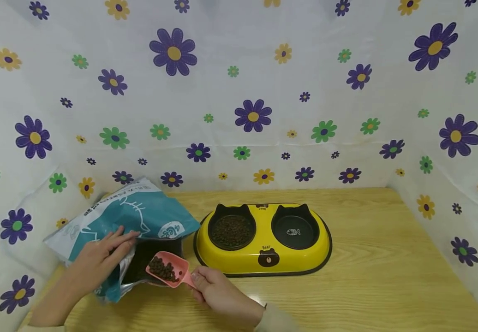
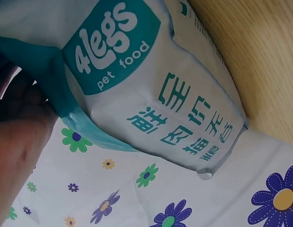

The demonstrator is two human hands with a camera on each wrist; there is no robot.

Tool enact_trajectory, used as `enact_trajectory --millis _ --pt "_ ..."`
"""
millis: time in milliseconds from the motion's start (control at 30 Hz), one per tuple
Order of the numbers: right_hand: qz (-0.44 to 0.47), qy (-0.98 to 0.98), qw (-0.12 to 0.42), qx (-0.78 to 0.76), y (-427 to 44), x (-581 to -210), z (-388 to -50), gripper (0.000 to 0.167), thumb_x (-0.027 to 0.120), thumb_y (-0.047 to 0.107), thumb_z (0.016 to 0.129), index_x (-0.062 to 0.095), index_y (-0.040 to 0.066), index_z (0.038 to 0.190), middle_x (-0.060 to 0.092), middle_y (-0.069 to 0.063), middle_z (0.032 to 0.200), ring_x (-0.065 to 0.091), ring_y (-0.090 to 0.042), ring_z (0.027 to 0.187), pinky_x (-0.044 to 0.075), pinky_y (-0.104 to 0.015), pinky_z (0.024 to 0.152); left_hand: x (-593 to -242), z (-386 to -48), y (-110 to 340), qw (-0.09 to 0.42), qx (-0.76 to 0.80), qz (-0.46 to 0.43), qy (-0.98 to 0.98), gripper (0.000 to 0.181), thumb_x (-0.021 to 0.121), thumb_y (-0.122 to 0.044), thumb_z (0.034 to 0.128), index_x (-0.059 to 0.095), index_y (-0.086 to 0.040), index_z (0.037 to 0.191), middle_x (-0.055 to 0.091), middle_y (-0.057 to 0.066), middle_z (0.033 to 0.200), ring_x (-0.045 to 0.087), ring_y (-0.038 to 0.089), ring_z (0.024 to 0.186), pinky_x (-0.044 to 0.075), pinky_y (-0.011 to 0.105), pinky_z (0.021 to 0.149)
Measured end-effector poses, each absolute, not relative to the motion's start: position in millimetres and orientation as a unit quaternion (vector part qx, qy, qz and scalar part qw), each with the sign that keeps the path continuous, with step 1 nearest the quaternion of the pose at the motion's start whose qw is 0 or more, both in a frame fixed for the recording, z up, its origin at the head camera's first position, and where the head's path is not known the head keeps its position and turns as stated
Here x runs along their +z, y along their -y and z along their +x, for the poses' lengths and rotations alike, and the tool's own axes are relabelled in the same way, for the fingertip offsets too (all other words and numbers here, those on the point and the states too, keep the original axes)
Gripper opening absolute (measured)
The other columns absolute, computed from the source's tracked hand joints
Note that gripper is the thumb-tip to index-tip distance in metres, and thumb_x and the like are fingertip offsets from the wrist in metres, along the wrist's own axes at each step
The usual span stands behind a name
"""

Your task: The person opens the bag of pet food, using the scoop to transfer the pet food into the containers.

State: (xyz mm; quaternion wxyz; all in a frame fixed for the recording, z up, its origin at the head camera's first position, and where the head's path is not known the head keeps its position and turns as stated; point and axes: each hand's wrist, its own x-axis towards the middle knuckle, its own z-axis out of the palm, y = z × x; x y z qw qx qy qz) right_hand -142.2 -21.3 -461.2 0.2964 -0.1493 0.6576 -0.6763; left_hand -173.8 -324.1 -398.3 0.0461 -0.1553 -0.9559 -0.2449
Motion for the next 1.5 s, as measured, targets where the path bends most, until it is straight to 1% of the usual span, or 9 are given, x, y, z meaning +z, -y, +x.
enact_trajectory --millis 167,333,567,700,800,933,1133,1333,1500 --pt "-0.173 -0.655 0.298 -0.673 -3.3 -459.4 -150.0 0.035 0.035 0.028 0.113 0.051 0.001 0.097 0.048 0.000 0.071 0.035 -0.013 0.055 0.028 -0.020 0.048 -397.5 -174.4 325.0 0.051 -0.242 -0.154 0.957 0.037 0.053 -0.026 0.1079 0.066 -0.008 0.137 0.053 0.036 0.142 0.047 0.064 0.131 0.041 0.078 0.100" --pt "-0.158 -0.641 0.291 -0.692 -23.4 -455.5 -158.3 0.034 0.035 0.029 0.113 0.050 0.002 0.098 0.048 -0.002 0.072 0.036 -0.013 0.056 0.029 -0.021 0.048 -396.9 -173.9 325.3 0.045 -0.238 -0.152 0.958 0.037 0.052 -0.027 0.1081 0.066 -0.008 0.138 0.053 0.037 0.142 0.047 0.064 0.131 0.041 0.077 0.101" --pt "-0.141 -0.644 0.261 -0.705 -47.9 -451.6 -170.9 0.034 0.034 0.029 0.113 0.050 0.001 0.101 0.047 -0.001 0.072 0.036 -0.012 0.056 0.031 -0.022 0.050 -394.9 -174.8 325.0 0.044 -0.243 -0.151 0.957 0.039 0.051 -0.028 0.1087 0.065 -0.009 0.139 0.053 0.035 0.143 0.045 0.064 0.133 0.040 0.077 0.101" --pt "-0.128 -0.652 0.239 -0.708 -62.9 -451.7 -176.9 0.035 0.034 0.029 0.113 0.050 -0.002 0.105 0.048 -0.001 0.074 0.038 -0.012 0.057 0.033 -0.020 0.050 -395.6 -174.4 324.9 0.044 -0.241 -0.151 0.958 0.038 0.051 -0.028 0.1085 0.065 -0.009 0.139 0.054 0.034 0.143 0.046 0.063 0.133 0.041 0.077 0.101" --pt "-0.108 -0.664 0.209 -0.710 -72.9 -452.0 -181.6 0.034 0.036 0.027 0.113 0.050 -0.004 0.108 0.049 -0.001 0.075 0.039 -0.012 0.058 0.033 -0.018 0.050 -396.0 -174.5 324.4 0.042 -0.239 -0.151 0.958 0.039 0.051 -0.029 0.1087 0.065 -0.010 0.139 0.055 0.033 0.143 0.046 0.062 0.133 0.041 0.076 0.102" --pt "-0.075 -0.711 0.146 -0.684 -84.7 -453.2 -186.7 0.031 0.040 0.022 0.112 0.054 -0.006 0.111 0.050 -0.002 0.074 0.039 -0.012 0.056 0.032 -0.018 0.048 -396.7 -175.0 323.4 0.037 -0.236 -0.149 0.960 0.040 0.050 -0.029 0.1090 0.064 -0.009 0.140 0.054 0.034 0.144 0.046 0.062 0.134 0.040 0.077 0.102" --pt "-0.043 -0.801 0.051 -0.595 -95.4 -456.2 -192.0 0.025 0.054 0.021 0.107 0.067 -0.001 0.107 0.061 -0.007 0.073 0.048 -0.013 0.057 0.038 -0.020 0.050 -399.0 -173.7 322.3 0.032 -0.233 -0.147 0.961 0.040 0.049 -0.030 0.1093 0.064 -0.008 0.140 0.050 0.038 0.145 0.045 0.065 0.132 0.039 0.078 0.102" --pt "-0.053 -0.839 -0.003 -0.542 -97.5 -456.4 -194.6 0.018 0.060 0.016 0.104 0.068 0.001 0.108 0.065 -0.009 0.075 0.056 -0.015 0.053 0.049 -0.019 0.048 -400.2 -173.1 322.3 0.035 -0.236 -0.149 0.959 0.040 0.049 -0.029 0.1093 0.063 -0.009 0.141 0.052 0.036 0.144 0.045 0.064 0.133 0.040 0.078 0.101" --pt "-0.072 -0.859 -0.027 -0.506 -96.5 -458.9 -195.5 0.015 0.062 0.012 0.103 0.068 0.000 0.108 0.065 -0.011 0.074 0.055 -0.011 0.049 0.046 -0.017 0.044 -401.6 -172.7 321.0 0.024 -0.232 -0.143 0.962 0.042 0.048 -0.031 0.1095 0.062 -0.009 0.142 0.049 0.037 0.146 0.043 0.065 0.133 0.039 0.078 0.102"
